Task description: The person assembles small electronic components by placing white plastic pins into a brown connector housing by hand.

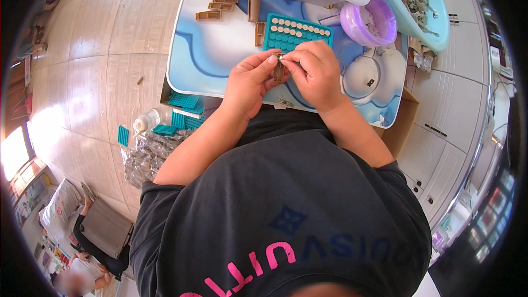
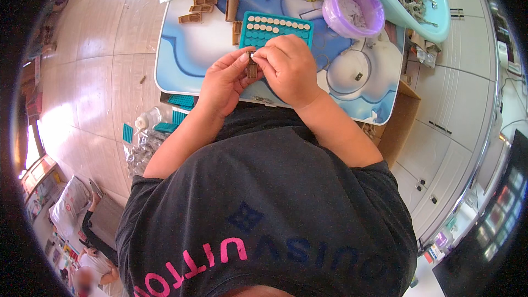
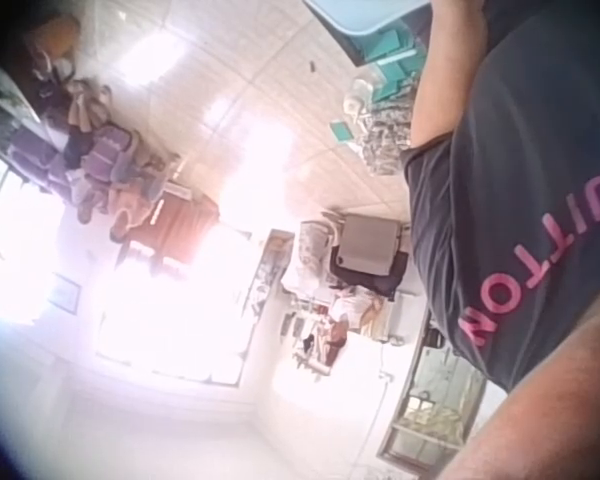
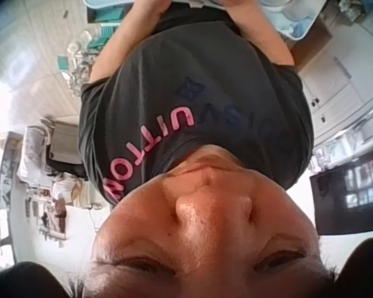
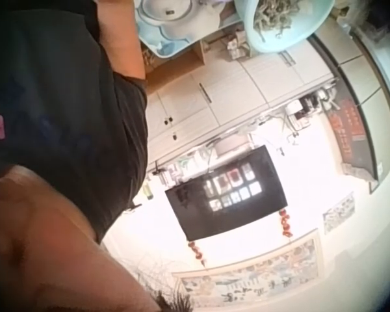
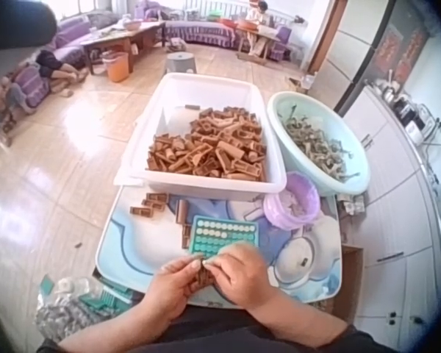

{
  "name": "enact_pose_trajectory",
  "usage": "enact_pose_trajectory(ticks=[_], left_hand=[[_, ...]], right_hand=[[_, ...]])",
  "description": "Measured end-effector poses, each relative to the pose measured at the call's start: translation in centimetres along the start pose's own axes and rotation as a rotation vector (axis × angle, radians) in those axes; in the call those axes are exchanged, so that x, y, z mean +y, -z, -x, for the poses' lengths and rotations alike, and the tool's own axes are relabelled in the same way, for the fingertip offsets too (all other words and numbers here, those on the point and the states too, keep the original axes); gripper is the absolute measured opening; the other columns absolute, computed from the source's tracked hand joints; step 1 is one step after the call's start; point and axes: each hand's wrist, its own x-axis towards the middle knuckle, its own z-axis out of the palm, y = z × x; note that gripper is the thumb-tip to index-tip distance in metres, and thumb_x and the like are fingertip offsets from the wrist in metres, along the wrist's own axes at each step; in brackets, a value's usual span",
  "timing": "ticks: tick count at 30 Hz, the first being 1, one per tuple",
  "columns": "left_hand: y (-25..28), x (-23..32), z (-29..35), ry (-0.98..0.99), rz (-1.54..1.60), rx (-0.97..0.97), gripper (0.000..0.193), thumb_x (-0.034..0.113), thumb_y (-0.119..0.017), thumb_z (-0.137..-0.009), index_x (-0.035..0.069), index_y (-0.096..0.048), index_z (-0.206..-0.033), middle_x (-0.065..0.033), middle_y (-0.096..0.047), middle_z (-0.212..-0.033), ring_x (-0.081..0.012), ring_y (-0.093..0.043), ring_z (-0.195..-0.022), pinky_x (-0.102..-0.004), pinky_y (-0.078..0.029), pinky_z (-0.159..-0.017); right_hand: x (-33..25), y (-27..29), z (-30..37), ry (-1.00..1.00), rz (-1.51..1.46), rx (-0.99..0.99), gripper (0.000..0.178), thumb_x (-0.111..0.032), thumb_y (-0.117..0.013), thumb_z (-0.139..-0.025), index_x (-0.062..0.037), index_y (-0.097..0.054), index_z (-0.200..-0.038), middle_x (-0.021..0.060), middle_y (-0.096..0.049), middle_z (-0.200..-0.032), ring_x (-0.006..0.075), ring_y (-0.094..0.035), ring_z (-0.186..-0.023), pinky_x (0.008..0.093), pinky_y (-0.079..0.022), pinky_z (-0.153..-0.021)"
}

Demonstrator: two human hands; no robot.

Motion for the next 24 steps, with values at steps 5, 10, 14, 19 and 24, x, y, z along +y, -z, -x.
enact_pose_trajectory(ticks=[5,10,14,19,24], left_hand=[[0.0,-0.2,-0.1,-0.003,0.001,0.006,0.024,0.010,-0.055,-0.091,-0.003,-0.057,-0.110,-0.0120,-0.064,-0.096,-0.0200,-0.064,-0.084,-0.0325,-0.054,-0.079],[0.0,-0.3,-0.1,-0.015,-0.005,0.013,0.024,0.009,-0.056,-0.090,-0.005,-0.057,-0.109,-0.0127,-0.064,-0.096,-0.0198,-0.064,-0.083,-0.0319,-0.054,-0.078],[-0.3,0.0,0.0,0.013,-0.032,0.032,0.025,0.010,-0.058,-0.089,-0.006,-0.056,-0.108,-0.0134,-0.064,-0.096,-0.0199,-0.064,-0.084,-0.0316,-0.054,-0.077],[-0.4,0.0,0.0,0.015,-0.062,0.048,0.026,0.011,-0.055,-0.091,-0.004,-0.056,-0.112,-0.0155,-0.063,-0.100,-0.0208,-0.064,-0.087,-0.0329,-0.054,-0.079],[-0.6,0.3,0.1,0.029,-0.034,0.035,0.027,0.012,-0.055,-0.091,-0.004,-0.055,-0.112,-0.0144,-0.063,-0.098,-0.0205,-0.063,-0.085,-0.0325,-0.054,-0.078]], right_hand=[[0.1,-0.3,0.2,-0.005,0.001,-0.025,0.012,-0.008,-0.069,-0.068,-0.0070,-0.058,-0.073,0.0053,-0.057,-0.075,0.0256,-0.055,-0.072,0.0359,-0.043,-0.062],[-0.1,-0.3,0.1,-0.010,0.006,-0.074,0.009,-0.008,-0.068,-0.070,-0.0063,-0.059,-0.074,0.0059,-0.057,-0.075,0.0257,-0.055,-0.074,0.0359,-0.044,-0.064],[1.9,0.6,-0.3,-0.134,-0.061,-0.013,0.008,-0.009,-0.068,-0.072,-0.0064,-0.064,-0.078,0.0061,-0.056,-0.075,0.0259,-0.055,-0.074,0.0357,-0.045,-0.065],[4.4,0.2,-1.1,-0.119,0.192,0.074,0.009,-0.011,-0.070,-0.070,-0.0084,-0.066,-0.078,0.0049,-0.057,-0.076,0.0253,-0.055,-0.073,0.0357,-0.045,-0.064],[4.9,-0.2,-0.8,-0.043,0.235,0.012,0.009,-0.010,-0.070,-0.067,-0.0097,-0.065,-0.074,0.0033,-0.057,-0.075,0.0250,-0.054,-0.072,0.0360,-0.044,-0.063]])
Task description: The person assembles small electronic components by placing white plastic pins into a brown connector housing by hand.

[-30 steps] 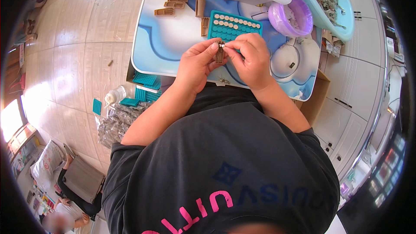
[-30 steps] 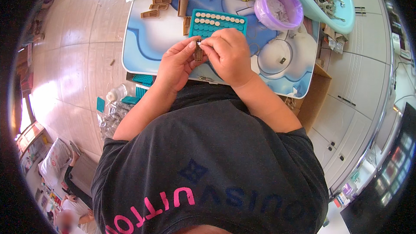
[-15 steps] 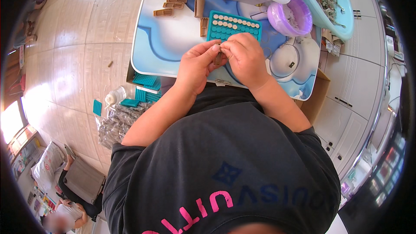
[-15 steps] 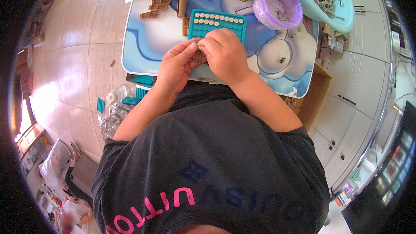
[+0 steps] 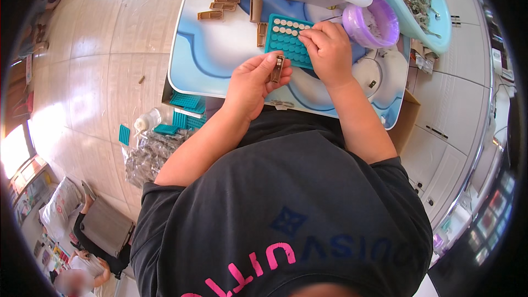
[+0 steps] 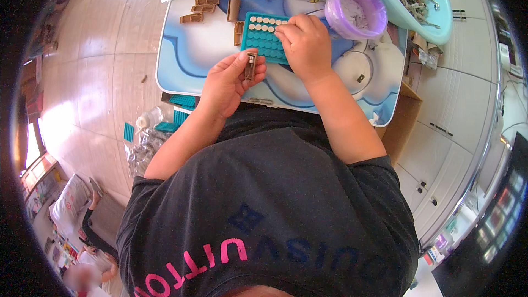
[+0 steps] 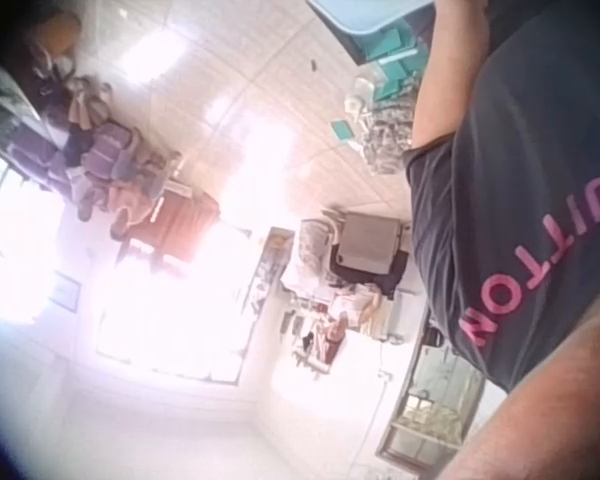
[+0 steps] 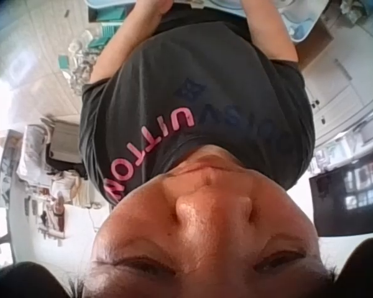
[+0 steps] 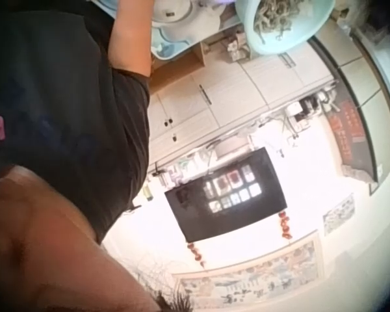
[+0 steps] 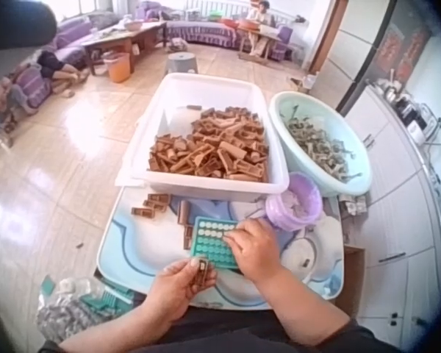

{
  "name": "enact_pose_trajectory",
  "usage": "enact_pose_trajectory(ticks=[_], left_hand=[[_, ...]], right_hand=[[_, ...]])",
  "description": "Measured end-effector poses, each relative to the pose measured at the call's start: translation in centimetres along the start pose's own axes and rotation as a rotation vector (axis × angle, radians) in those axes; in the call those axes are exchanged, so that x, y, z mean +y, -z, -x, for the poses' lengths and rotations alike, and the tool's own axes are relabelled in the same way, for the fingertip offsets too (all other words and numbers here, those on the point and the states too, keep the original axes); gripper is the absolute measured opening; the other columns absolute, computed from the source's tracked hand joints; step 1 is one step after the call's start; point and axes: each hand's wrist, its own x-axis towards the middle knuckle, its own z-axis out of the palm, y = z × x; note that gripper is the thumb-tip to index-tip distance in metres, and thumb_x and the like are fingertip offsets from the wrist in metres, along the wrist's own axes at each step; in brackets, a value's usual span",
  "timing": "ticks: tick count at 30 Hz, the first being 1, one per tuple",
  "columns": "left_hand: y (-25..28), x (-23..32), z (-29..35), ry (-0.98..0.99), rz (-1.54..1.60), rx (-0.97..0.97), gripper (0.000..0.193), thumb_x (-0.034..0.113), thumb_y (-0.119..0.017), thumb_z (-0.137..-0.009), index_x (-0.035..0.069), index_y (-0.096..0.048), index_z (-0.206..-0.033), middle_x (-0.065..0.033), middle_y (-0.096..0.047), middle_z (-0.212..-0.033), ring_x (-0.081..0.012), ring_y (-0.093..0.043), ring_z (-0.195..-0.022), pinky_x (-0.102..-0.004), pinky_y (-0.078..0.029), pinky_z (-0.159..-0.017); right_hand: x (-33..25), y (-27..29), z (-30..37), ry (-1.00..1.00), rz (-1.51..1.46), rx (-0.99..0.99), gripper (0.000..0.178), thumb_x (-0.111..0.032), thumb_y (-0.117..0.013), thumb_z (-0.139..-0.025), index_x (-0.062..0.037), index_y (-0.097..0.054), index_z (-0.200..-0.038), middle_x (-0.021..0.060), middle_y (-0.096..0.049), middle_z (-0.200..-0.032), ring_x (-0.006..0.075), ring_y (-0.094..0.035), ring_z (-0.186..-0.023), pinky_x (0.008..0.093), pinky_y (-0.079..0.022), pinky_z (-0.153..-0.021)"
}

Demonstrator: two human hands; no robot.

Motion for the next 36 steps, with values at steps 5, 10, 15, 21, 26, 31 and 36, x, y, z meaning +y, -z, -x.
enact_pose_trajectory(ticks=[5,10,15,21,26,31,36], left_hand=[[0.5,-0.4,-0.1,-0.007,0.045,-0.020,0.026,0.012,-0.054,-0.092,-0.005,-0.055,-0.111,-0.0136,-0.064,-0.096,-0.0203,-0.063,-0.083,-0.0326,-0.054,-0.077],[0.7,-0.5,-0.4,-0.025,0.059,-0.053,0.024,0.011,-0.054,-0.091,-0.004,-0.055,-0.110,-0.0124,-0.063,-0.097,-0.0203,-0.063,-0.083,-0.0328,-0.054,-0.078],[0.5,-0.5,-0.2,-0.036,0.050,-0.023,0.020,0.009,-0.055,-0.090,-0.003,-0.055,-0.106,-0.0106,-0.062,-0.095,-0.0191,-0.063,-0.084,-0.0332,-0.054,-0.078],[0.2,-0.8,-0.2,-0.059,0.021,0.028,0.017,0.008,-0.055,-0.090,-0.002,-0.055,-0.103,-0.0088,-0.061,-0.092,-0.0169,-0.062,-0.082,-0.0331,-0.054,-0.079],[0.5,-0.6,0.0,-0.091,0.023,-0.014,0.015,0.009,-0.054,-0.091,-0.002,-0.053,-0.101,-0.0090,-0.061,-0.092,-0.0166,-0.061,-0.079,-0.0323,-0.053,-0.076],[0.4,-0.4,0.3,-0.045,-0.015,-0.006,0.015,0.012,-0.049,-0.094,0.000,-0.052,-0.102,-0.0095,-0.060,-0.089,-0.0175,-0.060,-0.076,-0.0312,-0.053,-0.073],[1.1,-0.8,0.0,-0.045,-0.044,-0.024,0.016,0.012,-0.048,-0.094,0.001,-0.053,-0.105,-0.0071,-0.059,-0.089,-0.0146,-0.059,-0.075,-0.0282,-0.052,-0.071]], right_hand=[[-2.7,1.5,0.0,-0.017,-0.197,-0.004,0.012,-0.008,-0.071,-0.065,-0.0085,-0.061,-0.071,0.0043,-0.057,-0.075,0.0257,-0.054,-0.072,0.0359,-0.043,-0.062],[-4.4,1.4,0.6,-0.023,-0.309,-0.029,0.014,-0.007,-0.072,-0.065,-0.0074,-0.060,-0.072,0.0055,-0.057,-0.075,0.0267,-0.054,-0.071,0.0364,-0.043,-0.062],[-4.7,1.3,0.7,0.010,-0.282,-0.053,0.014,-0.006,-0.070,-0.065,-0.0064,-0.059,-0.072,0.0058,-0.056,-0.075,0.0267,-0.053,-0.072,0.0370,-0.043,-0.062],[-5.2,0.9,1.3,0.018,-0.240,-0.060,0.010,-0.003,-0.069,-0.069,-0.0043,-0.060,-0.074,0.0062,-0.058,-0.075,0.0251,-0.054,-0.070,0.0340,-0.044,-0.061],[-5.2,1.8,1.2,-0.010,-0.349,-0.131,0.007,-0.005,-0.066,-0.074,-0.0029,-0.063,-0.081,0.0072,-0.059,-0.077,0.0250,-0.054,-0.072,0.0334,-0.044,-0.062],[-3.2,4.1,-2.7,-0.024,-0.335,-0.042,0.006,-0.010,-0.065,-0.077,-0.0040,-0.063,-0.079,0.0088,-0.061,-0.076,0.0278,-0.056,-0.071,0.0365,-0.045,-0.064],[-0.5,3.8,-7.7,0.101,-0.225,0.027,0.007,-0.011,-0.066,-0.076,-0.0055,-0.063,-0.080,0.0074,-0.061,-0.077,0.0274,-0.057,-0.074,0.0360,-0.046,-0.065]])
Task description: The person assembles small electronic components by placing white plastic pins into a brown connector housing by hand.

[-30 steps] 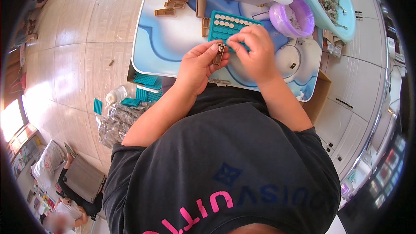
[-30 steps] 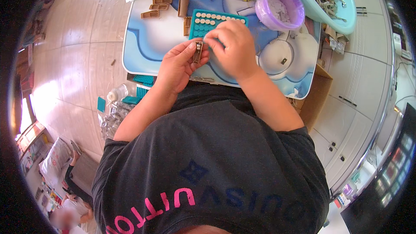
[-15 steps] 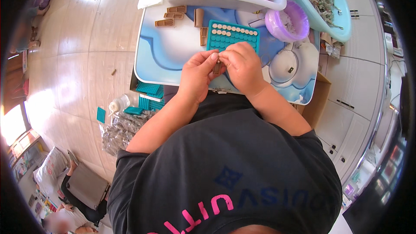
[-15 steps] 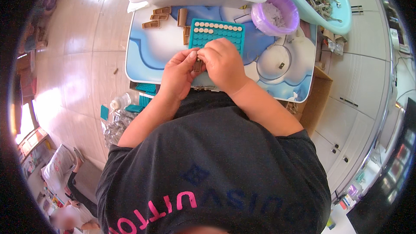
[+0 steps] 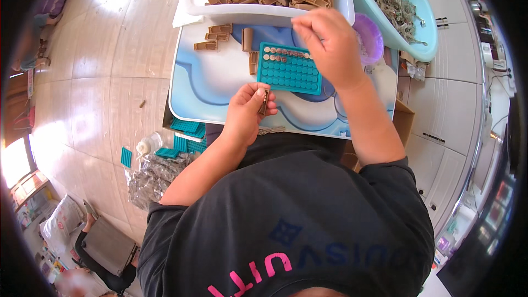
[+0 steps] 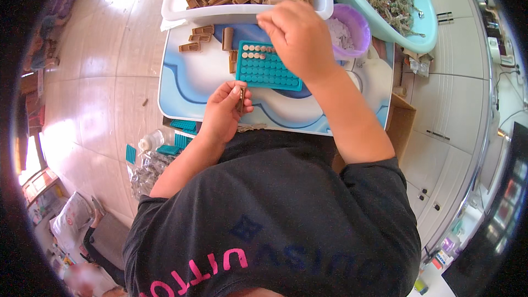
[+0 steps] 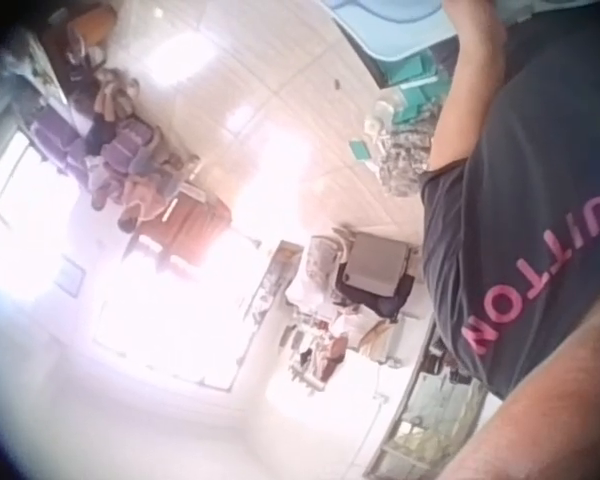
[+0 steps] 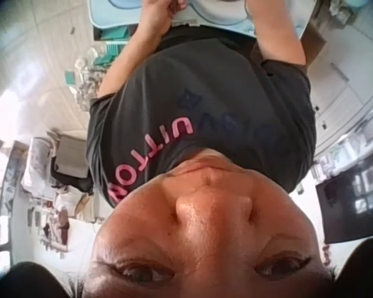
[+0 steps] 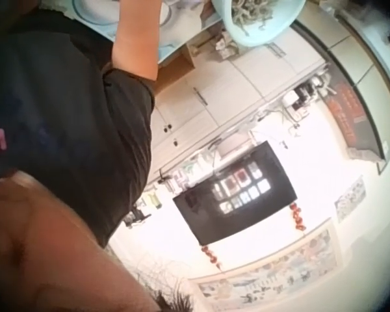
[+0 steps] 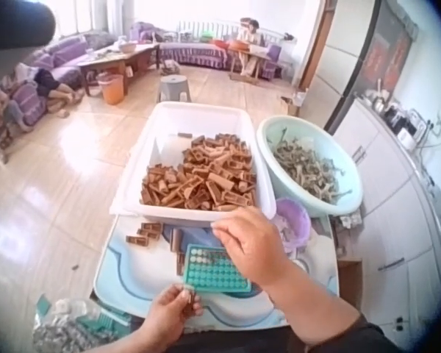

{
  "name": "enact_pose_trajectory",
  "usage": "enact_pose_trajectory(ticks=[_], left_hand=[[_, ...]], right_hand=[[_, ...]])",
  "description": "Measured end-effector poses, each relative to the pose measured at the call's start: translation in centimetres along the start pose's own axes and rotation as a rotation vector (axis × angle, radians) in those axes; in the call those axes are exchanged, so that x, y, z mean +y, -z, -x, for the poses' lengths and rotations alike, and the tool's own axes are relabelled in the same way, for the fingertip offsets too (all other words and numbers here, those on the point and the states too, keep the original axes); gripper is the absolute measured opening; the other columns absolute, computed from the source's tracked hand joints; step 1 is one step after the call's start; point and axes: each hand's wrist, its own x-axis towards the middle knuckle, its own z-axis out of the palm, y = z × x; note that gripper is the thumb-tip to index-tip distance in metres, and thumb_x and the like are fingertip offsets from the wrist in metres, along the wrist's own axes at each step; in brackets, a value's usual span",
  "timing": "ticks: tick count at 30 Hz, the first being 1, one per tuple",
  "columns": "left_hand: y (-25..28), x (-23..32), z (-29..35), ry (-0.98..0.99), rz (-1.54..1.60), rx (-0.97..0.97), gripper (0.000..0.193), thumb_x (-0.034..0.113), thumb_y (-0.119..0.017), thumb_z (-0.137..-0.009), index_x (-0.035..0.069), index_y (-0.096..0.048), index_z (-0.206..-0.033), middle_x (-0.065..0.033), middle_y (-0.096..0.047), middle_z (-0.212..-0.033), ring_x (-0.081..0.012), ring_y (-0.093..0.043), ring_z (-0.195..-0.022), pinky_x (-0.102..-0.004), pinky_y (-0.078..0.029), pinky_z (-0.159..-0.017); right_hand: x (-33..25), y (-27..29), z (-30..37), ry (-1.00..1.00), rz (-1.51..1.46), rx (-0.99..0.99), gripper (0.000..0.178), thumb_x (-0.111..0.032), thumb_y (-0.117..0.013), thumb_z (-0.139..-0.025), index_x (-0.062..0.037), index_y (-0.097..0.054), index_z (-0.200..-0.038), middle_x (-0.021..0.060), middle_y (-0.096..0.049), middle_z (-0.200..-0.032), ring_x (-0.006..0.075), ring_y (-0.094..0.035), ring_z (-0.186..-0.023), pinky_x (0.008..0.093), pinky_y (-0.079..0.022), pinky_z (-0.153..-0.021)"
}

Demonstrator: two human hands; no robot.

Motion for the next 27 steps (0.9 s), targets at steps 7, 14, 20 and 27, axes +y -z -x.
enact_pose_trajectory(ticks=[7,14,20,27], left_hand=[[-1.0,0.8,0.9,0.039,0.020,-0.049,0.020,0.016,-0.046,-0.096,0.000,-0.050,-0.107,-0.0103,-0.059,-0.093,-0.0176,-0.060,-0.080,-0.0314,-0.052,-0.077],[-0.9,1.2,1.1,0.076,0.036,-0.010,0.022,0.017,-0.045,-0.096,-0.001,-0.052,-0.107,-0.0112,-0.061,-0.093,-0.0203,-0.063,-0.081,-0.0327,-0.053,-0.077],[-1.5,1.7,1.0,0.006,0.024,0.031,0.022,0.017,-0.045,-0.096,-0.001,-0.051,-0.107,-0.0137,-0.062,-0.095,-0.0223,-0.063,-0.083,-0.0348,-0.053,-0.079],[-3.1,2.3,1.4,-0.001,0.094,0.020,0.018,0.017,-0.047,-0.095,0.001,-0.048,-0.104,-0.0138,-0.061,-0.097,-0.0227,-0.063,-0.086,-0.0364,-0.053,-0.081]], right_hand=[[0.8,0.4,-7.1,-0.112,0.195,-0.114,0.019,-0.013,-0.067,-0.073,-0.0049,-0.066,-0.090,0.0117,-0.056,-0.089,0.0295,-0.054,-0.091,0.0370,-0.045,-0.081],[4.0,0.1,-7.7,0.247,0.044,-0.183,0.016,-0.013,-0.068,-0.071,-0.0046,-0.065,-0.085,0.0109,-0.056,-0.087,0.0292,-0.052,-0.095,0.0385,-0.040,-0.087],[-1.3,1.1,-6.7,-0.182,-0.076,0.089,0.014,-0.006,-0.067,-0.073,-0.0018,-0.060,-0.084,0.0136,-0.060,-0.081,0.0271,-0.060,-0.077,0.0343,-0.048,-0.070],[-3.2,-1.2,4.5,0.257,0.036,0.133,0.028,-0.005,-0.071,-0.068,-0.0084,-0.062,-0.094,0.0061,-0.061,-0.085,0.0241,-0.061,-0.077,0.0328,-0.050,-0.062]])
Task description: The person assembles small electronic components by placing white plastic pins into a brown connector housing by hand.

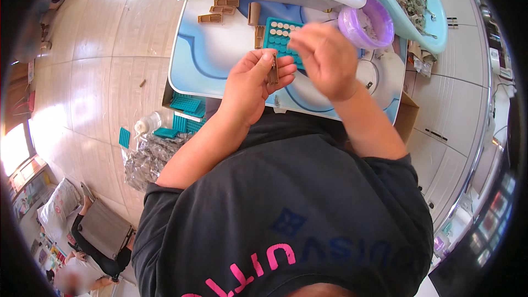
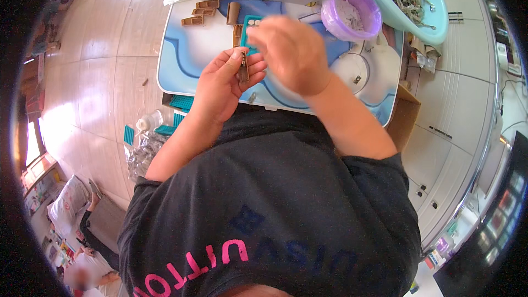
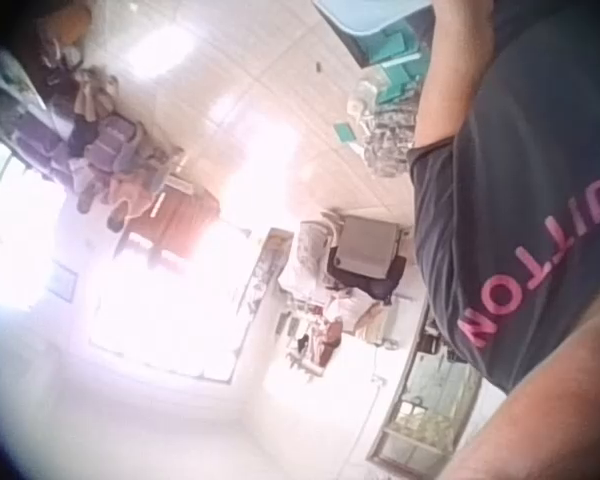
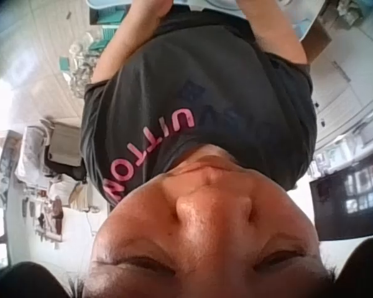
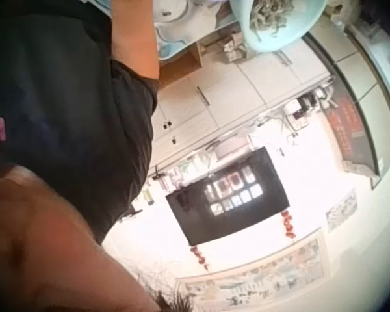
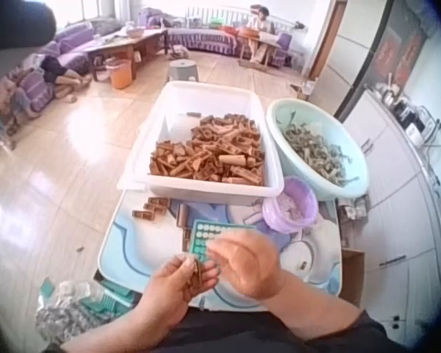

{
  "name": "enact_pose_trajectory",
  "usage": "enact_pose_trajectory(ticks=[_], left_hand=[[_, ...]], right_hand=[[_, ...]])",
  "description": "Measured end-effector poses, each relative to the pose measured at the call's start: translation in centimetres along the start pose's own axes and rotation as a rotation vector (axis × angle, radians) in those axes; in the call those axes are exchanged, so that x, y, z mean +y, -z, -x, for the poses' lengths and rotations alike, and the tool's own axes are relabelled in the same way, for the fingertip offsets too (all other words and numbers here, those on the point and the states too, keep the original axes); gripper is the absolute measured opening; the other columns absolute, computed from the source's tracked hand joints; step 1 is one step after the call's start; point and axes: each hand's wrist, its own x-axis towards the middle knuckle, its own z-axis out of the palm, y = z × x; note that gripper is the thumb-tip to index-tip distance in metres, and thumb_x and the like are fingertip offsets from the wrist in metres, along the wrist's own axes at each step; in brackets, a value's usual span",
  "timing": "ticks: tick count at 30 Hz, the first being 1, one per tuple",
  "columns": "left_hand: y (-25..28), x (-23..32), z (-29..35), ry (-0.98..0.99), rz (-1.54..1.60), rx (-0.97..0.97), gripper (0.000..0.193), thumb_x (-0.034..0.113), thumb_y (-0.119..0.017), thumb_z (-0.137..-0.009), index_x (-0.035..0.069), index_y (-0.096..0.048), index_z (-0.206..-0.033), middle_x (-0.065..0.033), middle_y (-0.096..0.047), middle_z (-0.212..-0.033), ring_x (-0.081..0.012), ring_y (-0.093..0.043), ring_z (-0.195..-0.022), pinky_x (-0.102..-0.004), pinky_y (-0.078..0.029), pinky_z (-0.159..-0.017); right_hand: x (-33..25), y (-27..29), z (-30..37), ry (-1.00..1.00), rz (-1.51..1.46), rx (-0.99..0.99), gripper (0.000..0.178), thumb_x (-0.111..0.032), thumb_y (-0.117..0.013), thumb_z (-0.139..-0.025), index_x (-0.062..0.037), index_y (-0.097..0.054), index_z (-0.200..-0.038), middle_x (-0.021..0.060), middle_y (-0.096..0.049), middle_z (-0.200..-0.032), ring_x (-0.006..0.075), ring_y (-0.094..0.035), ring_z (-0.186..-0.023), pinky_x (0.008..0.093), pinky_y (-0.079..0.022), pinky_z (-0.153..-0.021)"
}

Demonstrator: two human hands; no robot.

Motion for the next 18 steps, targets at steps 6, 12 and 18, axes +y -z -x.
enact_pose_trajectory(ticks=[6,12,18], left_hand=[[0.1,-0.7,0.2,-0.034,-0.061,-0.018,0.018,0.018,-0.048,-0.095,0.003,-0.049,-0.104,-0.0084,-0.060,-0.093,-0.0143,-0.060,-0.081,-0.0283,-0.051,-0.068],[0.0,-1.3,0.0,-0.075,-0.093,-0.033,0.017,0.018,-0.048,-0.095,0.003,-0.050,-0.104,-0.0065,-0.059,-0.090,-0.0117,-0.058,-0.077,-0.0246,-0.047,-0.061],[-0.9,-0.9,0.4,-0.096,-0.082,0.040,0.019,0.017,-0.048,-0.095,0.000,-0.049,-0.105,-0.0125,-0.061,-0.102,-0.0182,-0.061,-0.091,-0.0290,-0.049,-0.077]], right_hand=[[-3.7,0.4,3.6,-0.159,-0.194,-0.082,0.025,-0.008,-0.073,-0.067,-0.0067,-0.062,-0.089,0.0080,-0.060,-0.091,0.0258,-0.059,-0.083,0.0358,-0.049,-0.069],[-4.6,1.6,3.8,-0.390,-0.246,-0.273,0.026,-0.010,-0.073,-0.068,-0.0063,-0.061,-0.090,0.0119,-0.057,-0.104,0.0287,-0.056,-0.093,0.0371,-0.048,-0.077],[-4.7,3.5,3.5,-0.650,-0.373,-0.268,0.029,-0.014,-0.075,-0.069,-0.0049,-0.061,-0.093,0.0150,-0.055,-0.114,0.0243,-0.056,-0.095,0.0319,-0.047,-0.076]])
